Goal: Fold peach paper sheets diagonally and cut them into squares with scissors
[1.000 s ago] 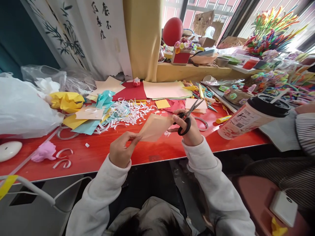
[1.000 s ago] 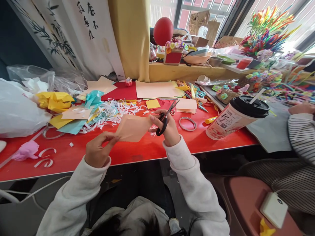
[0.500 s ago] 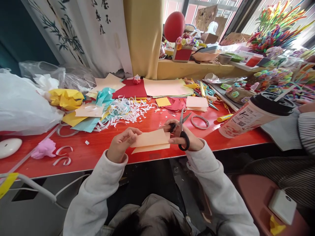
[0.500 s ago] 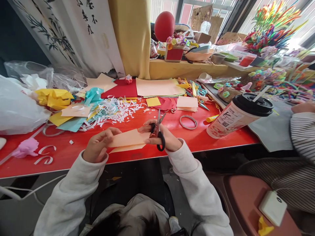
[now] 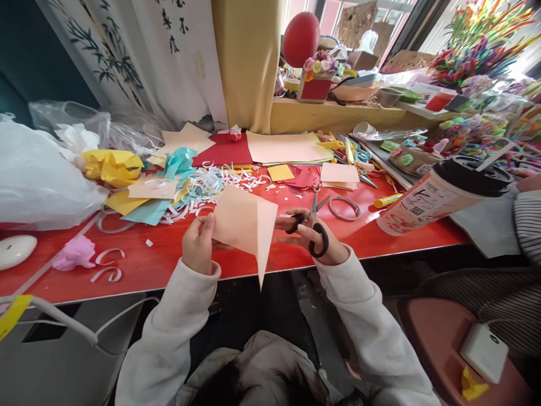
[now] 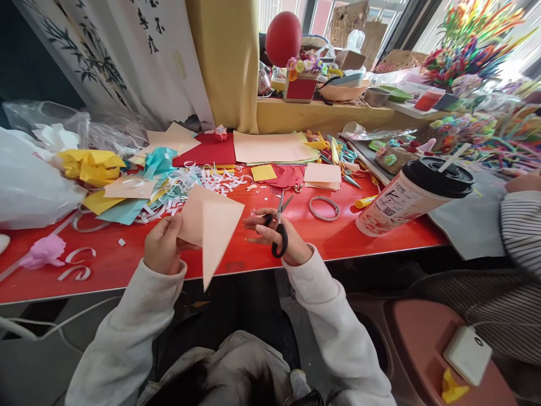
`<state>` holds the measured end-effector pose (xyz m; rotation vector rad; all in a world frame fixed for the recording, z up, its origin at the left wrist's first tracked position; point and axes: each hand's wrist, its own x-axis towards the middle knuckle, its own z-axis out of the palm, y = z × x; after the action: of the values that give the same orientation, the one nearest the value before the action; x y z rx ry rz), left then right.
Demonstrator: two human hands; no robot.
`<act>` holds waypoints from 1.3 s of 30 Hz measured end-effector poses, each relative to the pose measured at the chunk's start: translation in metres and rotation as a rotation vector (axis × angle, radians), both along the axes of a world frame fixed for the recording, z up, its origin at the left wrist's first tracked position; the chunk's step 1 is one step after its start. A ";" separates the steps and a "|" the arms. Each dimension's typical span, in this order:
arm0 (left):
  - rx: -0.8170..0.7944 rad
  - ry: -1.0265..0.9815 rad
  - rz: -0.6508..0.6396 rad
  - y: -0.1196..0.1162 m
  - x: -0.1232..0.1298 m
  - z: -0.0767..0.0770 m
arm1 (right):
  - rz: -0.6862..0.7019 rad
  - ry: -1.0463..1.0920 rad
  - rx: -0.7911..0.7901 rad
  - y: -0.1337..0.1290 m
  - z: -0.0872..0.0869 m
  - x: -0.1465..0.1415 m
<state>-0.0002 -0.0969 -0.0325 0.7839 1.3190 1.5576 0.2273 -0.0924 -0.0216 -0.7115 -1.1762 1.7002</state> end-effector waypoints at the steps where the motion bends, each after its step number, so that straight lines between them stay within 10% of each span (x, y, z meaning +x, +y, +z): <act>1: -0.002 0.015 0.030 0.000 -0.001 -0.002 | -0.025 0.029 0.001 -0.004 -0.001 0.000; 11: 0.205 0.440 0.206 -0.024 0.015 0.006 | -0.621 -0.185 0.125 -0.031 -0.030 -0.039; 16: 0.186 0.001 0.309 -0.042 0.017 -0.005 | -0.819 -0.119 0.059 -0.024 -0.031 -0.038; 20: 0.051 -0.068 0.184 -0.055 0.001 -0.010 | -0.783 -0.156 0.122 -0.023 -0.018 -0.022; 27: -0.216 -0.208 -0.346 -0.058 -0.012 0.023 | -0.642 -0.210 0.260 -0.027 0.012 -0.004; 34: -0.134 -0.150 -0.354 -0.053 0.005 0.011 | -0.638 -0.251 0.248 -0.025 0.014 -0.003; 39: -0.091 0.246 -0.139 -0.036 -0.001 -0.007 | -0.757 -0.346 0.251 -0.003 0.001 0.001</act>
<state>-0.0013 -0.1329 -0.0392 1.0116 1.4681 1.3132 0.2282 -0.0955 -0.0204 -1.1405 -1.1207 0.8064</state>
